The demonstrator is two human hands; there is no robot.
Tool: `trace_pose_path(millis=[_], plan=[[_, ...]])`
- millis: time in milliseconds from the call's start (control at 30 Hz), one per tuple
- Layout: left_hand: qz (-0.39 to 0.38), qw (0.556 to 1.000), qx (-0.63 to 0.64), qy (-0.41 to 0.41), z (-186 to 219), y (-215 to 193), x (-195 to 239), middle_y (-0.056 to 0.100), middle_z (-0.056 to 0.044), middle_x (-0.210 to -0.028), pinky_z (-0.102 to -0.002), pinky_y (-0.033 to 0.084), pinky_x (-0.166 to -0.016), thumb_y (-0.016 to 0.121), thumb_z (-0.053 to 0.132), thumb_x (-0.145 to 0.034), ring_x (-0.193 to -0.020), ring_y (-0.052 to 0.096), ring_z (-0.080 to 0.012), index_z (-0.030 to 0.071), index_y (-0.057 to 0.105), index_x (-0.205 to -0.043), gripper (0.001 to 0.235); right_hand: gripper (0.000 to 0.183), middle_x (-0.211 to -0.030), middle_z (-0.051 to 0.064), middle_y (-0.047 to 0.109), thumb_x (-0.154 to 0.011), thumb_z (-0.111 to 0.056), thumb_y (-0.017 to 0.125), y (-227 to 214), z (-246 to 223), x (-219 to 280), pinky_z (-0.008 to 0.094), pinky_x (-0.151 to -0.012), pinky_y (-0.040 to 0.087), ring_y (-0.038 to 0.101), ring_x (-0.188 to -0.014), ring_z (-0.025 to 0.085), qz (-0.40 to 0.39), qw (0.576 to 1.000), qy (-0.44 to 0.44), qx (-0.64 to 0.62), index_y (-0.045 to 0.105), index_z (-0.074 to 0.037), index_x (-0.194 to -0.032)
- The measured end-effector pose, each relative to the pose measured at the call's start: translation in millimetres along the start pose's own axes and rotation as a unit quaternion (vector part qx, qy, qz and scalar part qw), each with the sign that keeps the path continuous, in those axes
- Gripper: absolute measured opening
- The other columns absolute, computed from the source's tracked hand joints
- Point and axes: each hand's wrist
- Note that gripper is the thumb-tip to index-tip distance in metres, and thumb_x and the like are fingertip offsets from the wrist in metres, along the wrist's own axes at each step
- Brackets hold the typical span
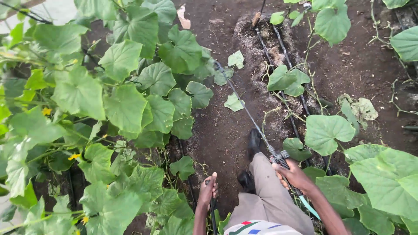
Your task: Walking through a greenhouse and using a hand-held sprayer wand to apply liquid to rows of plants.
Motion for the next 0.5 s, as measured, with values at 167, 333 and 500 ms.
trace_pose_path(millis=[167,333,500], plan=[[0.026,0.999,-0.048,-0.001,80,34,22,0.040,0.006,-0.064,-0.026,0.035,-0.056,0.056,0.057,-0.096,-0.055,0.035,-0.0075,0.017,0.049,-0.091,0.041,0.088,-0.130,0.009,0.049,-0.078,-0.065,0.060,-2,-94,1,0.043,-0.100,0.040,0.047,-0.116,0.022,0.009,1.000,0.002,-0.009,0.040,-0.014,-0.148],[0.002,0.996,-0.080,0.038,160,57,53,0.038,0.004,-0.055,-0.030,0.040,-0.063,0.059,0.054,-0.096,-0.051,0.034,-0.0101,0.018,0.046,-0.069,0.047,0.114,-0.170,0.011,0.021,-0.074,-0.072,0.056,-28,-145,-61,0.053,-0.126,0.024,0.026,-0.156,0.028,0.015,0.999,0.043,-0.027,0.016,-0.017,-0.165],[0.031,0.990,-0.084,0.106,192,63,94,0.048,0.002,-0.045,-0.030,0.031,-0.038,0.076,0.055,-0.079,-0.037,0.040,-0.0124,0.015,0.052,-0.053,0.053,0.111,-0.167,0.013,0.030,-0.078,-0.071,0.057,-55,-210,-114,0.050,-0.125,0.028,0.032,-0.153,0.030,0.020,0.996,0.061,-0.061,0.020,-0.012,-0.163]])
Point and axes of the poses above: each hand's wrist, its own x-axis away from the middle knuckle, its own y-axis out of the palm, z = x × y
